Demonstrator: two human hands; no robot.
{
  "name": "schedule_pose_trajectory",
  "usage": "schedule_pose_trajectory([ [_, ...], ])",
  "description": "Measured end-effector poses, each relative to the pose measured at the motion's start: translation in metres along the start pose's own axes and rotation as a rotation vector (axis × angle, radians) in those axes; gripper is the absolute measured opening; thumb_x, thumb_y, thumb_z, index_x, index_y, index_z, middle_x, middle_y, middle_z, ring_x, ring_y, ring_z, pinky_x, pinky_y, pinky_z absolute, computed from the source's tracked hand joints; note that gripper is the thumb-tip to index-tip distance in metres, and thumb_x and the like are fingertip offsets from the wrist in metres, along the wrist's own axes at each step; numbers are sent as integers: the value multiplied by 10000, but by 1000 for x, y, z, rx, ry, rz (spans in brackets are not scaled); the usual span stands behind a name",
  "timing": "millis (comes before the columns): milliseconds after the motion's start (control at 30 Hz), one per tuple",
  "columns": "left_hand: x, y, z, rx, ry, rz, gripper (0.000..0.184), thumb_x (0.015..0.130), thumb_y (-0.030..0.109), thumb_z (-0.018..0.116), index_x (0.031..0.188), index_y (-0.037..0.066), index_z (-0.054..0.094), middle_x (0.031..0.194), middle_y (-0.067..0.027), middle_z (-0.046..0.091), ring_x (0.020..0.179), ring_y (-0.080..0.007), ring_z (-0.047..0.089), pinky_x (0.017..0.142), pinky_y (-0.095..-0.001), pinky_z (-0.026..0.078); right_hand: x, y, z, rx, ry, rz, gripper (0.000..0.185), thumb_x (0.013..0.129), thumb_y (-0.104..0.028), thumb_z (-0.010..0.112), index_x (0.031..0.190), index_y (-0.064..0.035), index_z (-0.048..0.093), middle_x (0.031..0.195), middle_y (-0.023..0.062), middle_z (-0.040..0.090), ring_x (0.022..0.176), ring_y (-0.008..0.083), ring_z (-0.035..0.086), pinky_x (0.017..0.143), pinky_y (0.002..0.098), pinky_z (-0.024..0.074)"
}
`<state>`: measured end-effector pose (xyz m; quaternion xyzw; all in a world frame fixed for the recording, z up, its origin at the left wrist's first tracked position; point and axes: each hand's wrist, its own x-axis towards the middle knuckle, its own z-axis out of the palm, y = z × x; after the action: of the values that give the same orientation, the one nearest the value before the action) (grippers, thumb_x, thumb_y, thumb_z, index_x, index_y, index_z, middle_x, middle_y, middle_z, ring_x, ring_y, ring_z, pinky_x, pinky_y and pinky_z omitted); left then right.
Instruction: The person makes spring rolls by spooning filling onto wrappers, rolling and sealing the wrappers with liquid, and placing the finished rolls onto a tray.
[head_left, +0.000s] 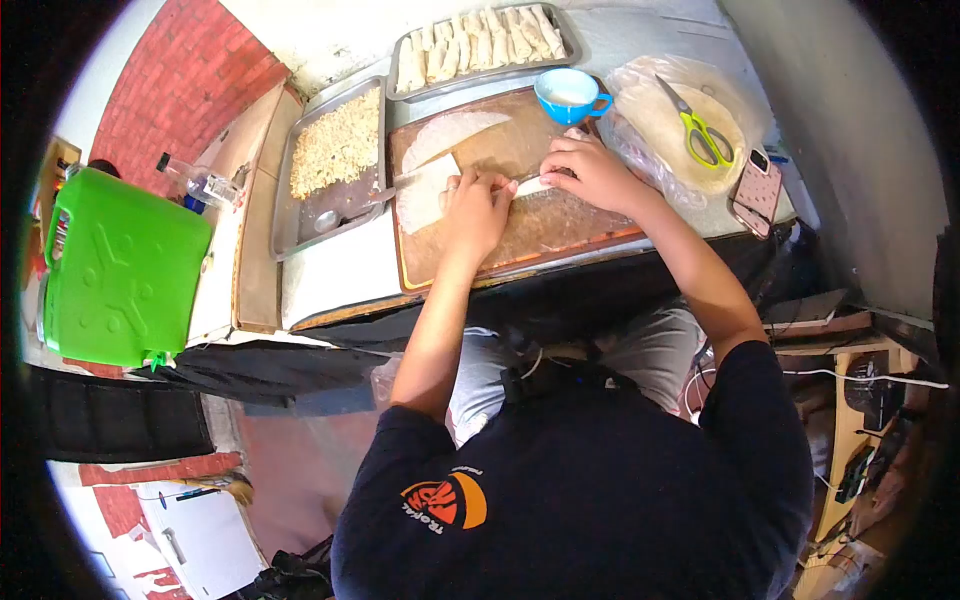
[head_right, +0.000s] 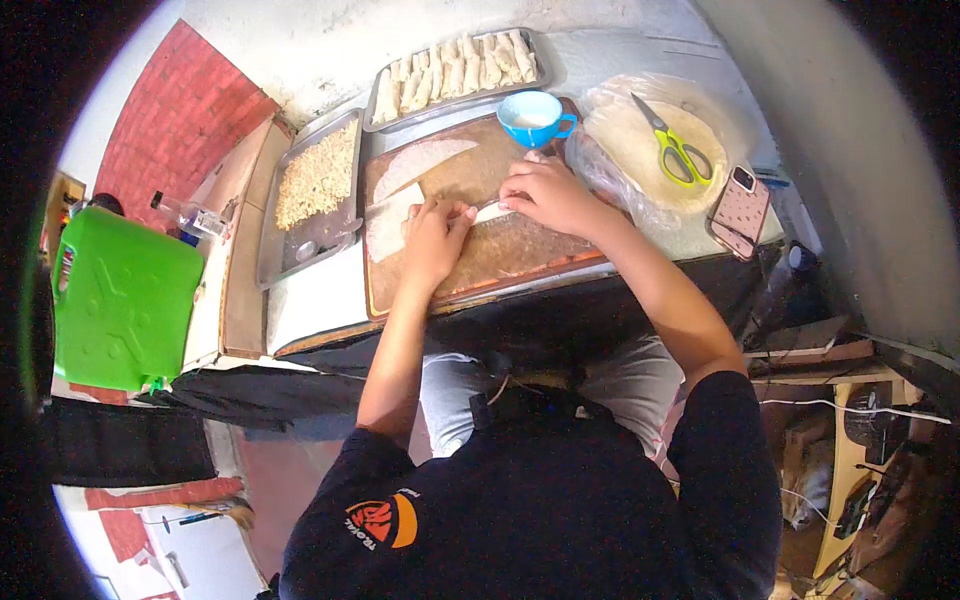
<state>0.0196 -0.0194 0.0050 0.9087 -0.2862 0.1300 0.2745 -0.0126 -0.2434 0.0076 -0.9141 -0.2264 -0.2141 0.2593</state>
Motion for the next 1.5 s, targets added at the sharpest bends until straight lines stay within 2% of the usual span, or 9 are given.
schedule_pose_trajectory([
  [167,8,3,4,-127,99,51,179,858,276,708,917,108,690,878,-93,674,920,-311,585,827,-437,412,9,-5,-1,77,-54,140,129,843,-233,695,868,-106,701,848,61,630,919,304,581,809,419,431],
  [367,3,-2,-13,18,72,144,176,823,267,741,878,108,687,802,-74,698,823,-341,617,772,-444,443,4,-3,9,-194,121,-48,170,817,-290,713,855,-124,706,891,37,630,990,280,572,826,429,414],
  [567,14,-8,-10,71,79,145,160,825,243,735,895,102,704,840,-109,701,856,-323,619,804,-454,451,4,-5,1,-178,62,-27,180,837,-304,690,865,-128,705,912,18,631,1032,279,558,852,434,403],
  [1067,32,-14,-13,-134,-108,256,235,788,108,739,1009,34,715,1021,-187,699,872,-367,680,795,-394,532,20,-9,14,12,-41,-48,188,860,-119,647,1020,-21,662,1002,160,630,958,361,611,825,442,491],
  [1233,0,-3,-55,-256,220,201,270,794,102,732,1057,71,682,995,-163,685,963,-367,619,841,-438,479,44,-16,2,11,-42,-25,161,875,-141,660,980,-19,677,923,128,661,856,300,648,779,405,508],
  [1333,-41,-35,-71,-301,496,123,225,817,83,723,1036,49,681,952,-132,684,902,-320,619,851,-398,464,76,-10,-16,444,-117,314,182,889,-173,682,980,-15,689,860,90,695,812,172,659,758,336,512],
  [1367,-58,-49,-71,-341,583,10,202,826,68,701,1021,26,676,920,-119,667,892,-282,607,856,-380,452,90,9,-16,519,-104,302,191,927,-187,676,1012,-17,682,850,14,676,767,64,590,677,257,481],
  [1433,-83,-83,-60,-435,743,-204,212,877,87,650,1076,14,644,924,-70,613,865,-191,550,850,-341,418,123,45,-15,545,96,308,192,903,-199,696,946,-11,701,801,12,663,688,67,574,600,246,464],
  [1500,-93,-101,-61,-516,758,-313,283,919,91,605,1190,25,562,898,-24,536,841,-129,483,828,-302,383,164,78,-30,241,118,573,295,801,-338,766,853,-49,745,807,74,719,712,120,652,678,278,513],
])
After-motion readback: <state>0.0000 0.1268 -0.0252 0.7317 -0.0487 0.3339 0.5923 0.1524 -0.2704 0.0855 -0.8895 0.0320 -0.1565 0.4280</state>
